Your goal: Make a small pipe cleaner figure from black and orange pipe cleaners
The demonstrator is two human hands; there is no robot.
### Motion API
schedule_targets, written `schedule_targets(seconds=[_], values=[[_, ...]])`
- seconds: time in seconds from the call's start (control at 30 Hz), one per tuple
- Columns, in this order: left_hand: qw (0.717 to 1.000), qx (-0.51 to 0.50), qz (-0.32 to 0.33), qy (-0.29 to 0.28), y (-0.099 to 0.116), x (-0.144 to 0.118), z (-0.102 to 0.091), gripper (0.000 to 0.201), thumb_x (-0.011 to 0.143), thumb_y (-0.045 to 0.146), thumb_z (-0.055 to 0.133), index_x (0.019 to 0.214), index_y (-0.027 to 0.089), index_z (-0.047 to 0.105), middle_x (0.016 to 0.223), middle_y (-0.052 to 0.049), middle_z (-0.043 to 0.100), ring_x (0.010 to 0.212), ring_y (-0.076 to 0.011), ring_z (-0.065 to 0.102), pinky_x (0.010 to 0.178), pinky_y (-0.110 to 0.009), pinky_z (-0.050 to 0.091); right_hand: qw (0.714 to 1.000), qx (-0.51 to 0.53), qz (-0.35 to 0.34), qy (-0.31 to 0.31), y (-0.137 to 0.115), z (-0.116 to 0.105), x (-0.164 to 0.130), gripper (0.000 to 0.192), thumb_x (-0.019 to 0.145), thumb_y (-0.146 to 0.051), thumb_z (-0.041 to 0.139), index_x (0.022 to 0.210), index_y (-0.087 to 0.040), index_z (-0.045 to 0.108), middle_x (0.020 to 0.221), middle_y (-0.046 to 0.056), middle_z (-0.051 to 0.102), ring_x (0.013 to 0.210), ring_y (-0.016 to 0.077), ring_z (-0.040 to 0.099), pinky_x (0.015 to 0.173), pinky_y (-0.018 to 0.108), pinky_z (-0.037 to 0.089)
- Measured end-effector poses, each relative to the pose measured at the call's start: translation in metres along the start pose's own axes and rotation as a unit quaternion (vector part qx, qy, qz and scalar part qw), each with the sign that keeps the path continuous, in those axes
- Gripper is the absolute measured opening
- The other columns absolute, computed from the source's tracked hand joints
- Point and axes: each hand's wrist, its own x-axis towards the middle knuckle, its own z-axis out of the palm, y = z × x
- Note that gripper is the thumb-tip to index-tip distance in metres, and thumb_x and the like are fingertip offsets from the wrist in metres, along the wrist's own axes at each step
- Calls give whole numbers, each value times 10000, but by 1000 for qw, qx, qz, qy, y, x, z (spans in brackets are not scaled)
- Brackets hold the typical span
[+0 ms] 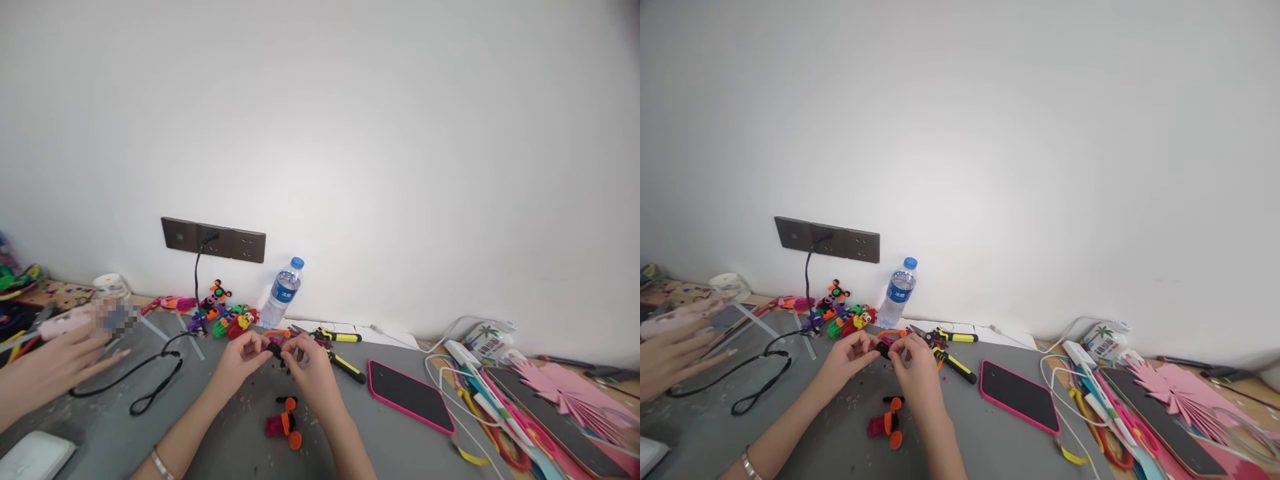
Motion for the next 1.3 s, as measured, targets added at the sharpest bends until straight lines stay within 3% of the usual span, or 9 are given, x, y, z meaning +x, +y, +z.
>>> schedule_targets(seconds=[0.6,0.97,1.3], values=[[1000,-22,3,-17,-4,0,-2,330,620,294,785,605,201,469,803,-41,638,822,-204,631,758,-296,524,1000,-15,-4,7,0,1,0,131,789,-132,533,717,-206,613,784,19,620,679,170,516,654,269,420],[999,-4,40,-6,-3,-2,0,275,677,325,758,722,193,520,763,13,562,775,-165,606,761,-297,536,999,18,-42,30,2,2,0,107,787,-127,563,778,-215,623,798,19,630,702,175,543,671,278,446],[999,-21,4,26,3,-7,5,260,654,321,768,768,191,575,793,-10,605,827,-188,616,758,-284,519,998,26,-42,44,1,8,-1,127,788,-114,536,766,-213,612,770,10,635,699,170,556,656,263,436]])
